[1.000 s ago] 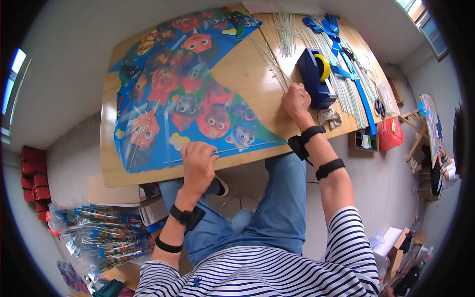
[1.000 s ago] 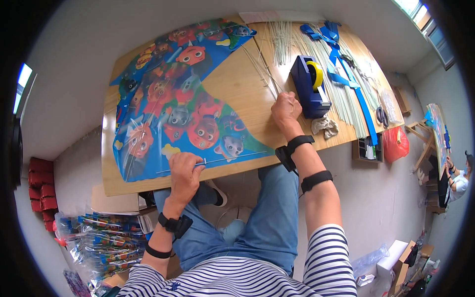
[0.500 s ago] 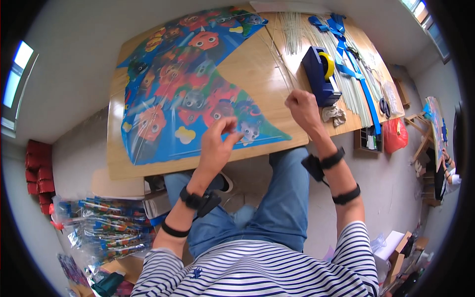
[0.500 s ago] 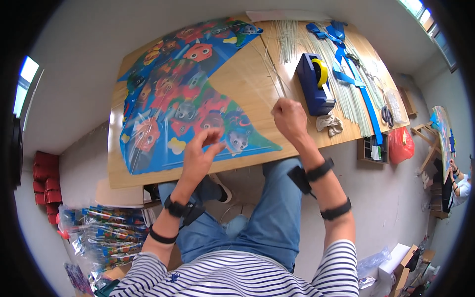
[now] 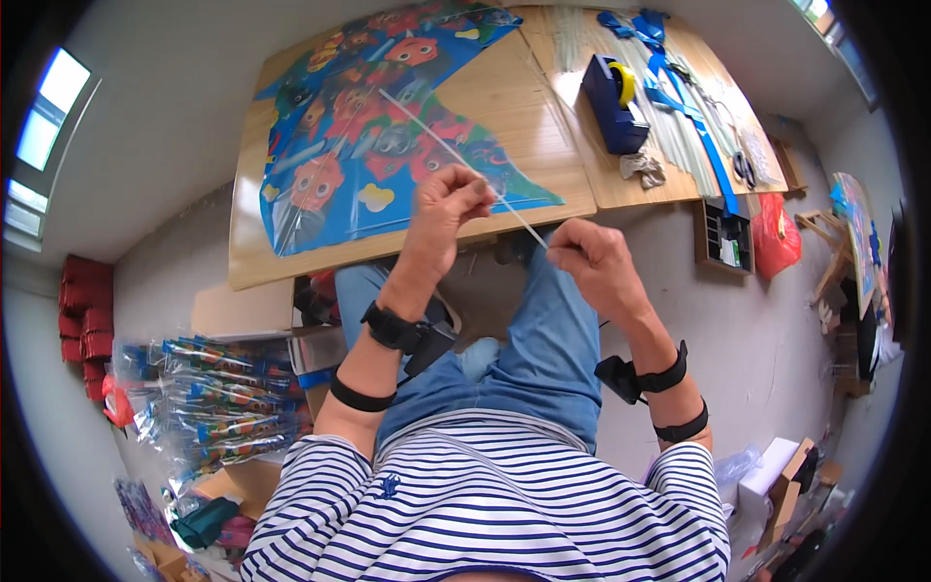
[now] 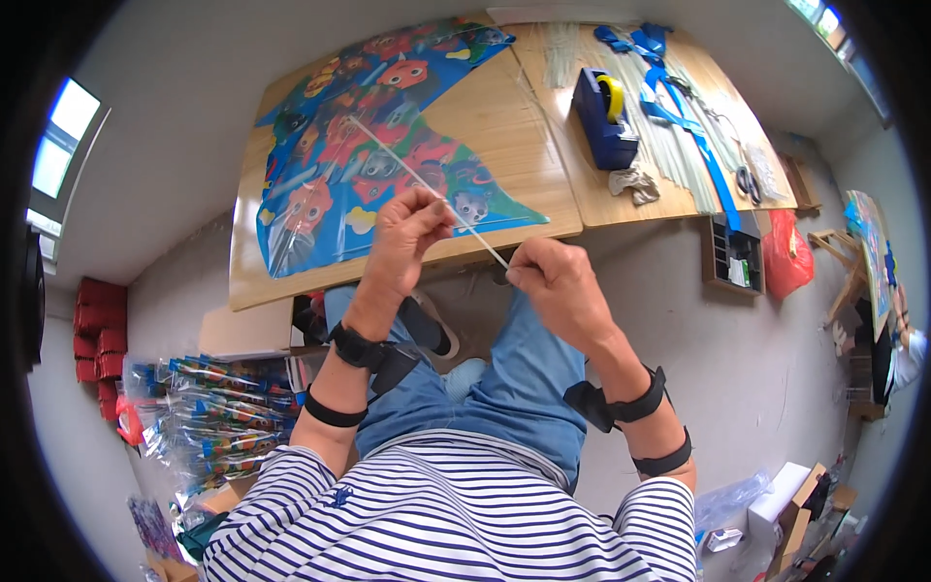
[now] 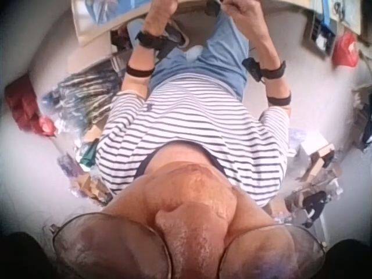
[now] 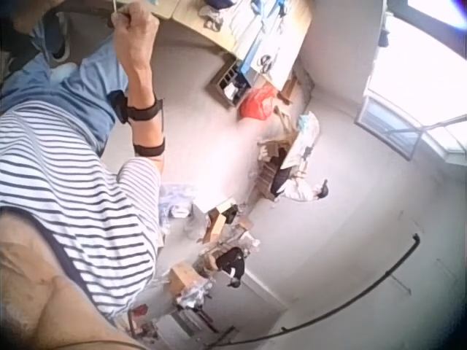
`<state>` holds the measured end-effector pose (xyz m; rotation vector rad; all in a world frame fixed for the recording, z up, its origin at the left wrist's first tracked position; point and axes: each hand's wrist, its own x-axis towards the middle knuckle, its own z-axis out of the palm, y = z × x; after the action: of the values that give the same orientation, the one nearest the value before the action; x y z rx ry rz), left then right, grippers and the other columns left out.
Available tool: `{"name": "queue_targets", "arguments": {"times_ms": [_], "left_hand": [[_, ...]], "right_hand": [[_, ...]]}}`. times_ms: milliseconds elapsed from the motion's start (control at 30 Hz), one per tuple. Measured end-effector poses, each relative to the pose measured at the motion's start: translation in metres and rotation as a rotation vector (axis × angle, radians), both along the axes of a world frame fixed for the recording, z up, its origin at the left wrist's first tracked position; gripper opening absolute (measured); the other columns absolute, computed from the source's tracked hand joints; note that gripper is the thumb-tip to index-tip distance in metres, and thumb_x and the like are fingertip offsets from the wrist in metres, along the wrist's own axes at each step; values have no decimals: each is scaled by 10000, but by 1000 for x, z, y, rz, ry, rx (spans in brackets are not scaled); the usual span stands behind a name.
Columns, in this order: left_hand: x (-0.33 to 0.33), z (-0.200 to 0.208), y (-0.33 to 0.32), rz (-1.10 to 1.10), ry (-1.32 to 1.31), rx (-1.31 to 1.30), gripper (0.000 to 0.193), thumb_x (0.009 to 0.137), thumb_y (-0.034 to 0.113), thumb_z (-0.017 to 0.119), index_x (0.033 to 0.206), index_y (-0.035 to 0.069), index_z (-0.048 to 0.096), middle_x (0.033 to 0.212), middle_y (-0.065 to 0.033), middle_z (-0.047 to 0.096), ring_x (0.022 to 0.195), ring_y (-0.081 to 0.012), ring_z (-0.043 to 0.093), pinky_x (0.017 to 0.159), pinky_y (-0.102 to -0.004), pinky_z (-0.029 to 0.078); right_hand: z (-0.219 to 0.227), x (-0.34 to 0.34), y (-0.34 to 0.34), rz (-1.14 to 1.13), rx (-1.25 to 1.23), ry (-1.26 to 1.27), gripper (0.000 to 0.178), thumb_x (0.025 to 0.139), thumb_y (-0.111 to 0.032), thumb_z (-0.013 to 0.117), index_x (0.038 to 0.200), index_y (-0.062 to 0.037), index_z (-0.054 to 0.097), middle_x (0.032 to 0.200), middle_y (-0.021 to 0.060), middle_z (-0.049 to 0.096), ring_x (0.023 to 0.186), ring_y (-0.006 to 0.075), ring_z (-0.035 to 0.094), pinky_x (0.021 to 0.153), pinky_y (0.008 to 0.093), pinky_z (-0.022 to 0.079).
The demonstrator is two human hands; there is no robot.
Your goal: The recorder is assembling components of a kite, including attaching rods and tape.
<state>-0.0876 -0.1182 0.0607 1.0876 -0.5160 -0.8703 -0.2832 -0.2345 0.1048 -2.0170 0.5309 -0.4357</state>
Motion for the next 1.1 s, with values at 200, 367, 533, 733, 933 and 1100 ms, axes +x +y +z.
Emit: {"name": "queue_targets", "arguments": {"times_ms": [200, 367, 533, 733, 933, 1100], "left_hand": [[3, 1, 23, 92, -15, 26, 81, 953, 118, 643, 912, 59, 606, 824, -29, 648, 760, -102, 626, 720, -235, 528], [0, -9, 32, 54, 5, 106, 100, 959, 134, 633, 898, 65, 596, 820, -30, 638, 744, -108, 613, 712, -242, 516], [-13, -11, 29, -5, 31, 173, 119, 960, 142, 628, 895, 52, 587, 819, -46, 638, 740, -118, 603, 723, -253, 506], [-17, -7, 16, -33, 10, 214, 109, 964, 147, 619, 904, 61, 589, 826, -44, 641, 763, -111, 604, 727, -255, 504], [-29, -8, -48, -178, -28, 234, 93, 956, 140, 599, 898, 67, 593, 838, -32, 645, 784, -105, 607, 750, -272, 507], [-45, -19, -122, -284, 12, 200, 87, 939, 145, 607, 887, 76, 598, 828, -24, 653, 795, -106, 630, 756, -268, 519]], "right_hand": [[6, -22, 22, 137, 194, 149, 84, 861, -64, 653, 858, 19, 651, 717, 103, 637, 650, 188, 609, 613, 316, 485], [-60, -4, -115, -338, 265, 12, 197, 870, -97, 657, 1021, 27, 675, 775, 76, 650, 617, 142, 633, 549, 282, 513], [-68, 29, -260, -697, 517, -61, 231, 900, -85, 565, 1113, -10, 617, 918, 124, 631, 658, 224, 658, 551, 357, 565], [-57, 70, -284, -651, 523, 177, 151, 896, -95, 604, 1011, 3, 601, 920, 133, 609, 652, 277, 643, 559, 383, 563], [-45, 52, -265, -620, 417, 4, 189, 882, -109, 652, 960, 48, 583, 863, 149, 627, 673, 272, 669, 565, 372, 578], [-35, -46, -202, -233, 520, -249, 208, 859, -159, 656, 933, 18, 578, 840, 106, 633, 886, 235, 682, 777, 377, 571]]}}
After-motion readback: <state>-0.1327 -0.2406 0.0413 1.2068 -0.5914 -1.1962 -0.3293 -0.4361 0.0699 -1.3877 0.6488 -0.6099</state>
